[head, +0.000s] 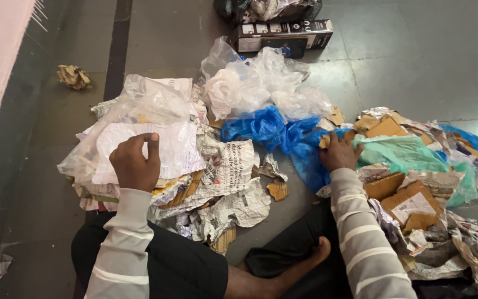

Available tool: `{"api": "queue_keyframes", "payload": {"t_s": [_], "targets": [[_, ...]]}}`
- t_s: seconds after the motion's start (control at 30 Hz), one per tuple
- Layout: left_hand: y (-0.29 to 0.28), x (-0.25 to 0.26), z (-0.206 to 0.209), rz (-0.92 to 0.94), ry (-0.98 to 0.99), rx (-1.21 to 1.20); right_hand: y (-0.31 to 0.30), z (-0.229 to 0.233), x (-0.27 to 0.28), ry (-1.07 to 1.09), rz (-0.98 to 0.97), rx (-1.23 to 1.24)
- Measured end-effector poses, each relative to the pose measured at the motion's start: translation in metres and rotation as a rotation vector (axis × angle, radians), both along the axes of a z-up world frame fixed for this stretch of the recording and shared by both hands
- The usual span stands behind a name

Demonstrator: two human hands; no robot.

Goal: The person sits on the floor and sorts through a large pile of mixed waste, separating paper, cardboard, and plastic bags by hand. They pick up individual items, inspect them, and place them into different piles on the floor.

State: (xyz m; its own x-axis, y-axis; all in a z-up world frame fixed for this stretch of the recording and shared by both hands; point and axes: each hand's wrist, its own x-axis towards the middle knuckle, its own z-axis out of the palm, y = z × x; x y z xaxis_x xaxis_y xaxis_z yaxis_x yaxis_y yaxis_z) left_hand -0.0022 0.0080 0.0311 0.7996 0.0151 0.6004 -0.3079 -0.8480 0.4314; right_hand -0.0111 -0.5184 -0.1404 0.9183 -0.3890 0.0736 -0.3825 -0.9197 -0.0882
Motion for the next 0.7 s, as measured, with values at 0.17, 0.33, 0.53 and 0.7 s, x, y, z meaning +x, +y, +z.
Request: {"api": "queue_keyframes", "payload": {"t_s": [0.17,0.33,0.53,0.7], "targets": [[-0.004,0.000,0.000,-0.036,-0.020,-0.038,0.008,0.007,-0.019,-0.306,0.069,-0.038],[-0.012,-0.004,0.008,-0.104,-0.036,-0.083,0.027,0.038,-0.048,-0.336,0.001,0.203],[-0.030,-0.019,0.014,-0.235,-0.031,-0.128,0.052,0.060,-0.082,-0.539,0.155,0.315],[-0.057,-0.034,0.013,-0.273,0.012,-0.068,0.096,0.084,-0.112,-0.547,0.233,0.368]]}}
